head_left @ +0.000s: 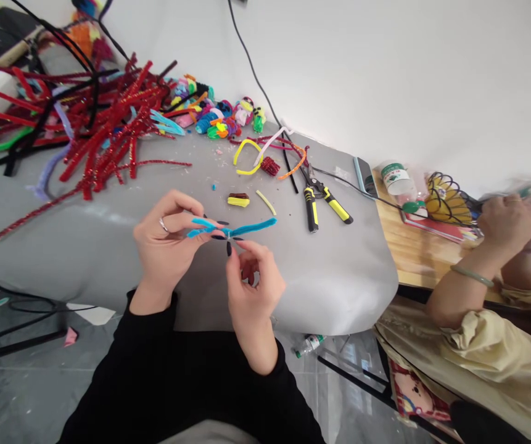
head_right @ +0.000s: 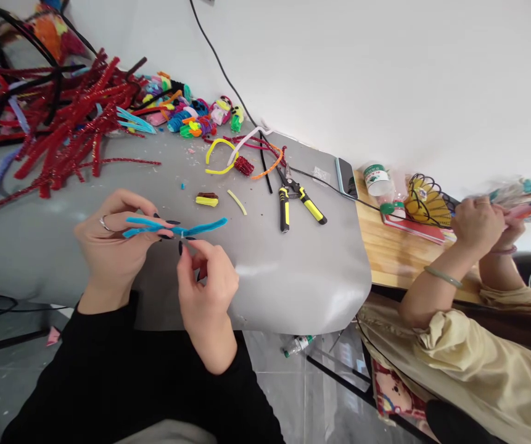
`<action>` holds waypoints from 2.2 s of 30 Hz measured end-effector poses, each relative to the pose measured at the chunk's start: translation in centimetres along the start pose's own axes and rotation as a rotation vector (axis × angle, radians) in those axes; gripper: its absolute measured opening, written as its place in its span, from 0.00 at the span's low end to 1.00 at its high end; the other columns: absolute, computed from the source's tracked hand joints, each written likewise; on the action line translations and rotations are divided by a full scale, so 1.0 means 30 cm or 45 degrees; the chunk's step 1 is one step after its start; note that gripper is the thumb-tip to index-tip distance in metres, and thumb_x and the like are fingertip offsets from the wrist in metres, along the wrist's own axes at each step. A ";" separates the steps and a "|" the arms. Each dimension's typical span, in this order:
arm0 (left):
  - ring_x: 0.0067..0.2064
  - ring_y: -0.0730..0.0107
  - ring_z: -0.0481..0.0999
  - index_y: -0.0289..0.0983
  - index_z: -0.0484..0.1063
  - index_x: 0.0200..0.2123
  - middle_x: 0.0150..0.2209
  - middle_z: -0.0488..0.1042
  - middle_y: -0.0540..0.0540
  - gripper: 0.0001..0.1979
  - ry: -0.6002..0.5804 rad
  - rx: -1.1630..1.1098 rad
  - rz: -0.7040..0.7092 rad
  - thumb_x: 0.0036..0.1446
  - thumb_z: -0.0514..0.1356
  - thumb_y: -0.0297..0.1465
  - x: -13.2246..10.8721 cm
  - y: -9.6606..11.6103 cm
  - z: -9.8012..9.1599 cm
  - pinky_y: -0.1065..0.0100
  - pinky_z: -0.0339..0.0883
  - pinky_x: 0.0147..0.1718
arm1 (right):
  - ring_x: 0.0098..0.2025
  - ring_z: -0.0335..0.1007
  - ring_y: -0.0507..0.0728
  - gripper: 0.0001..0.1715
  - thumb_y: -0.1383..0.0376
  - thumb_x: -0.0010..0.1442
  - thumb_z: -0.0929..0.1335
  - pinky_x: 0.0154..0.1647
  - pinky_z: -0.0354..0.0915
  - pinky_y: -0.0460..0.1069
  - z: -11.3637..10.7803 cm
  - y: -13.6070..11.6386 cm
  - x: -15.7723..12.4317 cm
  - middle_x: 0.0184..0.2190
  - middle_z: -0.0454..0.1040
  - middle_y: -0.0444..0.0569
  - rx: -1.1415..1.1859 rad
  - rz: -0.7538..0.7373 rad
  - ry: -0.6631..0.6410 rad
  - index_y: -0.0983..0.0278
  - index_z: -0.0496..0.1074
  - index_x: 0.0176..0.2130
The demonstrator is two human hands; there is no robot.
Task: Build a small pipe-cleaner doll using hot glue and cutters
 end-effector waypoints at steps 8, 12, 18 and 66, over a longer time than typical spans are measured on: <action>0.30 0.66 0.73 0.53 0.86 0.32 0.31 0.73 0.49 0.05 -0.016 -0.040 0.097 0.58 0.76 0.43 -0.001 0.015 0.009 0.62 0.68 0.23 | 0.24 0.66 0.49 0.09 0.70 0.72 0.67 0.26 0.67 0.46 0.013 -0.001 0.004 0.26 0.72 0.39 -0.008 -0.012 0.039 0.57 0.75 0.46; 0.30 0.67 0.73 0.52 0.86 0.32 0.31 0.74 0.49 0.05 -0.013 0.000 0.106 0.59 0.76 0.41 -0.003 0.015 0.003 0.61 0.68 0.22 | 0.24 0.65 0.48 0.08 0.71 0.71 0.68 0.25 0.64 0.45 0.012 -0.001 0.005 0.26 0.71 0.38 0.009 -0.011 0.036 0.58 0.74 0.45; 0.30 0.69 0.73 0.50 0.87 0.35 0.32 0.75 0.50 0.03 0.052 0.023 0.205 0.59 0.77 0.38 -0.010 0.017 -0.007 0.62 0.68 0.22 | 0.23 0.63 0.49 0.07 0.69 0.72 0.67 0.24 0.63 0.45 0.018 -0.001 -0.011 0.25 0.69 0.38 0.053 0.028 -0.038 0.58 0.74 0.44; 0.29 0.71 0.74 0.45 0.83 0.32 0.33 0.77 0.52 0.08 0.251 0.252 0.376 0.55 0.79 0.31 -0.032 0.053 -0.006 0.65 0.66 0.25 | 0.21 0.61 0.47 0.09 0.73 0.70 0.68 0.22 0.63 0.43 0.032 -0.035 -0.015 0.24 0.67 0.36 0.099 -0.054 0.257 0.58 0.74 0.44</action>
Point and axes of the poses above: each hand's wrist, its own x-axis towards the middle knuckle, its own z-axis out of the palm, y = z × x, the point moved 5 cm from there along x, towards the middle knuckle
